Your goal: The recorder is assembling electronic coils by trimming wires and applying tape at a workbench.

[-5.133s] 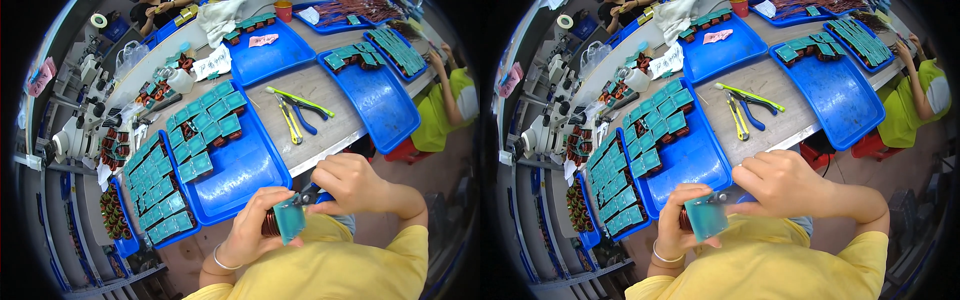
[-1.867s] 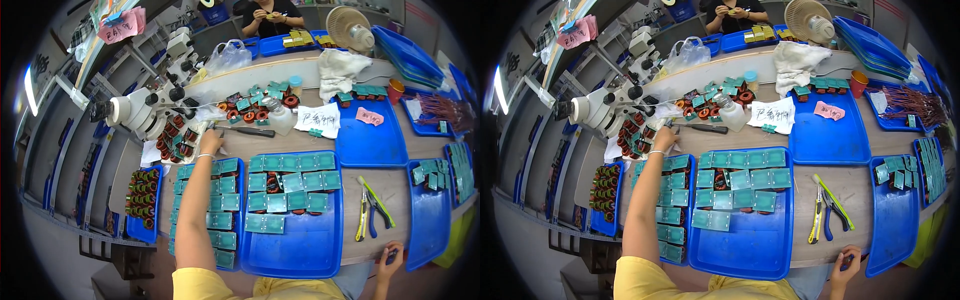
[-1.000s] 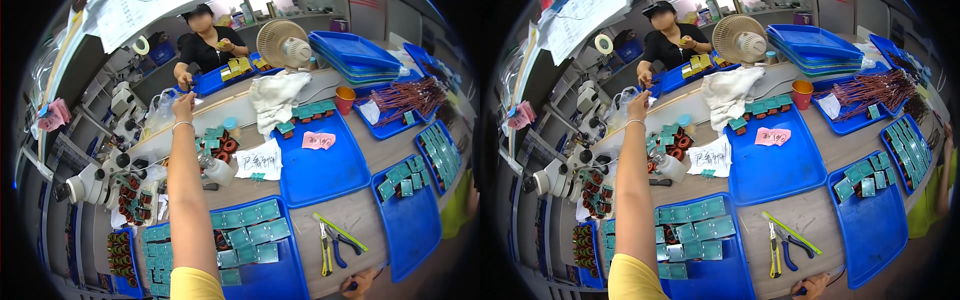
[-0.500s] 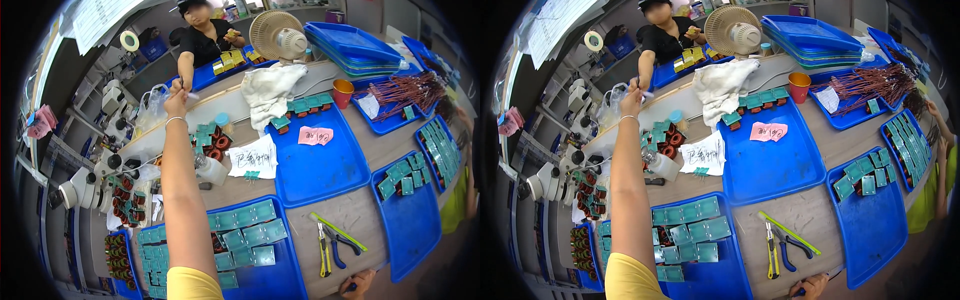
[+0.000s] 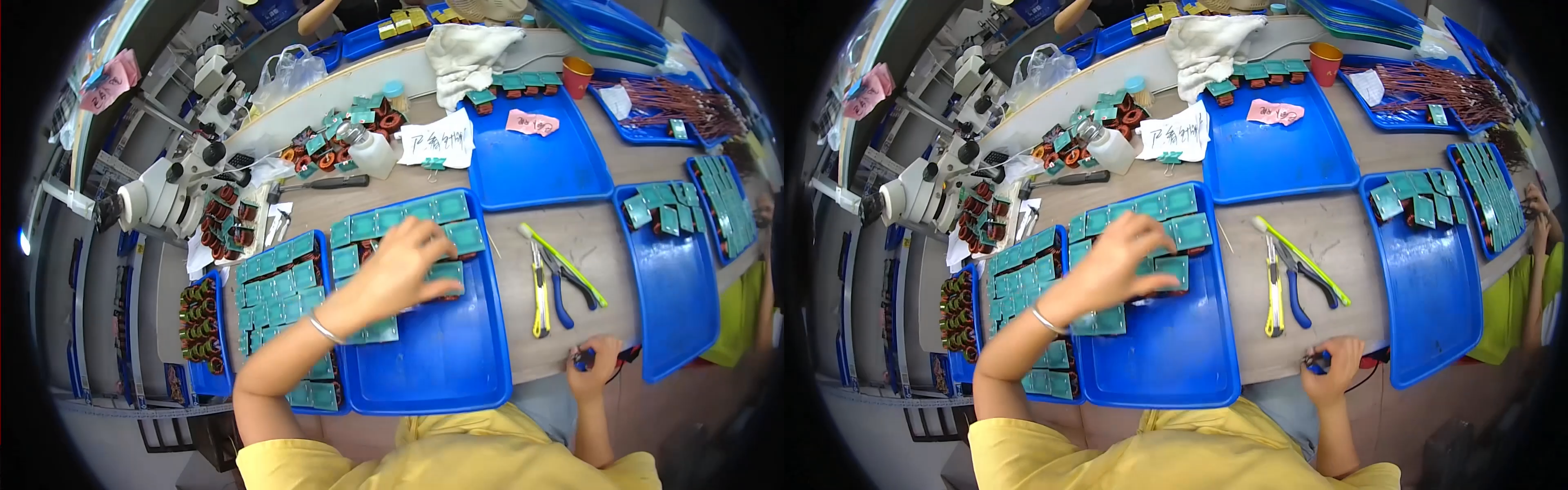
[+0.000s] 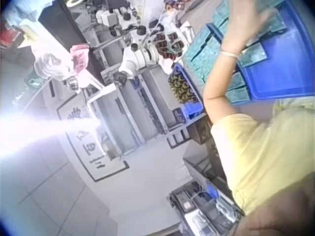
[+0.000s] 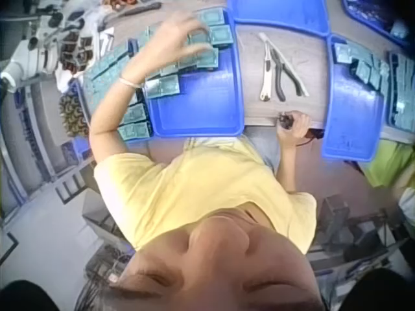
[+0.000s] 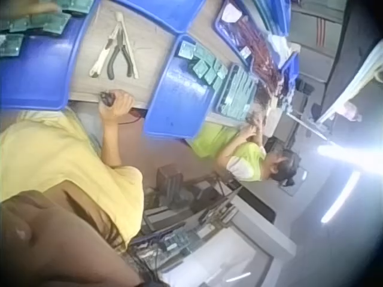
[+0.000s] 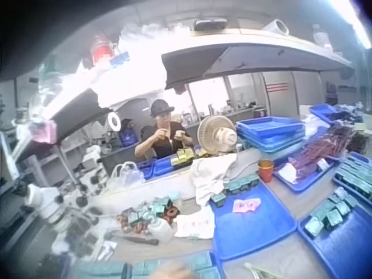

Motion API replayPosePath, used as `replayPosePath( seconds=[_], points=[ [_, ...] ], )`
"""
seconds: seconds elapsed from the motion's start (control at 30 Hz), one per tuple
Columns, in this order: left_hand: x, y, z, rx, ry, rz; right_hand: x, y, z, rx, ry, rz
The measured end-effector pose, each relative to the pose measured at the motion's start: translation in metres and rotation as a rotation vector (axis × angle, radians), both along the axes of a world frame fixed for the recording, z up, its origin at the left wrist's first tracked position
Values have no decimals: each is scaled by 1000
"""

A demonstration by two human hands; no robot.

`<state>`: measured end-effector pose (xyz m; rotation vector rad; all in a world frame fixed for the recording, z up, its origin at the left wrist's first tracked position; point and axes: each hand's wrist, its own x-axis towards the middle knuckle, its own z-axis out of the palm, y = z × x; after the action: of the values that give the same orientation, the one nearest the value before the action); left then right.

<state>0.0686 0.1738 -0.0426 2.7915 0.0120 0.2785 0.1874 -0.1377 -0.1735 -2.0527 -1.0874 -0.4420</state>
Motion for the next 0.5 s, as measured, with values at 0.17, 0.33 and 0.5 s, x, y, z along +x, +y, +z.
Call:
replayPosePath(
  seconds=[0.17,0.33,0.5],
  points=[
    [-22,-32,-34,251,-7,199,-1,-15,12,207,371,56],
    [-27,-46,-36,177,-44,257,-11,-27,29,182,371,315],
    [-46,-70,-23,-175,-161,290,-24,-24,46,160,485,439]
  ],
)
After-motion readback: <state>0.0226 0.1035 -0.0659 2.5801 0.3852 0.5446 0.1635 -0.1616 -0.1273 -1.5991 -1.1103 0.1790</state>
